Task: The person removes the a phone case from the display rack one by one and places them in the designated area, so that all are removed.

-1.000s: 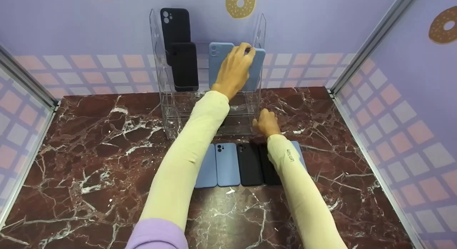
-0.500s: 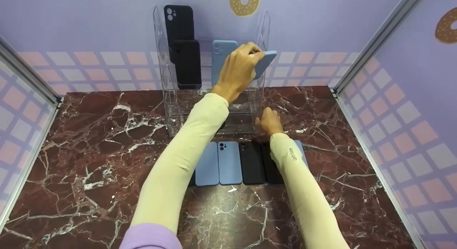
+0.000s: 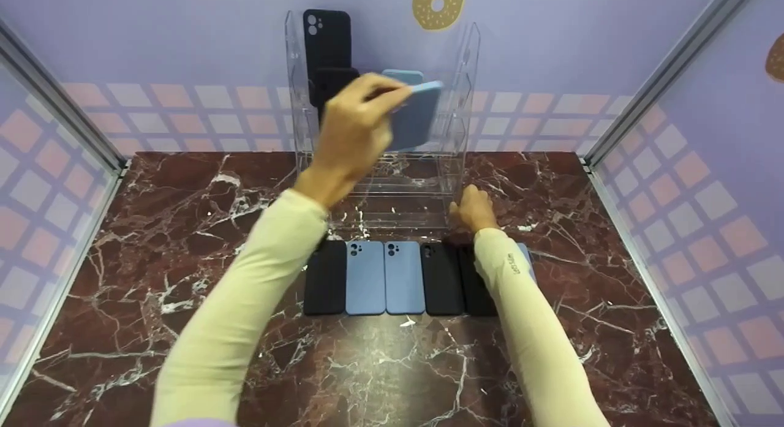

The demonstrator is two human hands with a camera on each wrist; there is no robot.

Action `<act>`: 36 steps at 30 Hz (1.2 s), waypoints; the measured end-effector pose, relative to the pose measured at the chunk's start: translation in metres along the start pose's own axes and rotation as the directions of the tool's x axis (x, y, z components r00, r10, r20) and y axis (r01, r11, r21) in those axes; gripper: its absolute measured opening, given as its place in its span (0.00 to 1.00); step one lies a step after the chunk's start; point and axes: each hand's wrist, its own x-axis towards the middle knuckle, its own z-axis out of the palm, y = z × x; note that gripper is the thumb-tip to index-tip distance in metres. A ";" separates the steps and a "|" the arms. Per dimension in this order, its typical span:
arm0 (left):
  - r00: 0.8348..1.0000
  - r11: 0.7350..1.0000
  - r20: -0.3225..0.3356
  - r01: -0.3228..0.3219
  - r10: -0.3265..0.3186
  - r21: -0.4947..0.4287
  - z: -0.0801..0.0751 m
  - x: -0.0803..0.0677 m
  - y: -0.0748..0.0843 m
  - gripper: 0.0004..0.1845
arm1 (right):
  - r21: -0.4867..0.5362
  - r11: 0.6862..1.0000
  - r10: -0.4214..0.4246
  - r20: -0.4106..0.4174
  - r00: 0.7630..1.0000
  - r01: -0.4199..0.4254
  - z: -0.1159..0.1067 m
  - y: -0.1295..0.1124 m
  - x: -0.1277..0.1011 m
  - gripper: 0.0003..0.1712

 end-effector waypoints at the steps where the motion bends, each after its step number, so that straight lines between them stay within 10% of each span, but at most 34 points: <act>1: 1.000 1.000 -0.009 0.019 -0.019 -0.010 -0.006 -0.005 -0.004 0.15 | 0.001 1.000 0.001 -0.002 1.000 -0.001 0.000 0.001 0.000 0.21; 7: 0.982 0.983 0.036 0.185 -0.184 -0.018 -0.043 -0.038 -0.027 0.11 | 0.028 1.000 0.002 -0.001 1.000 -0.002 -0.001 0.008 0.001 0.22; 11: 0.928 0.937 0.132 0.350 -0.348 0.006 -0.067 -0.065 -0.042 0.11 | 0.029 1.000 -0.001 -0.009 1.000 0.002 -0.002 0.010 0.001 0.21; 17: 0.789 0.844 0.319 0.530 -0.526 0.079 -0.093 -0.109 -0.067 0.15 | 0.024 1.000 -0.011 -0.022 1.000 0.012 -0.002 0.009 0.001 0.20; 25: 0.493 0.663 0.527 0.722 -0.693 0.196 -0.100 -0.169 -0.102 0.15 | 0.031 1.000 -0.003 -0.015 1.000 0.004 0.000 0.007 0.001 0.20; 27: 0.459 0.651 0.554 0.729 -0.695 0.214 -0.097 -0.180 -0.109 0.13 | 0.021 1.000 -0.009 -0.013 1.000 0.009 0.000 0.007 0.001 0.21; 36: 0.439 0.662 0.603 0.720 -0.666 0.208 -0.076 -0.212 -0.128 0.08 | 0.020 1.000 0.003 -0.016 1.000 -0.003 -0.001 0.007 -0.001 0.21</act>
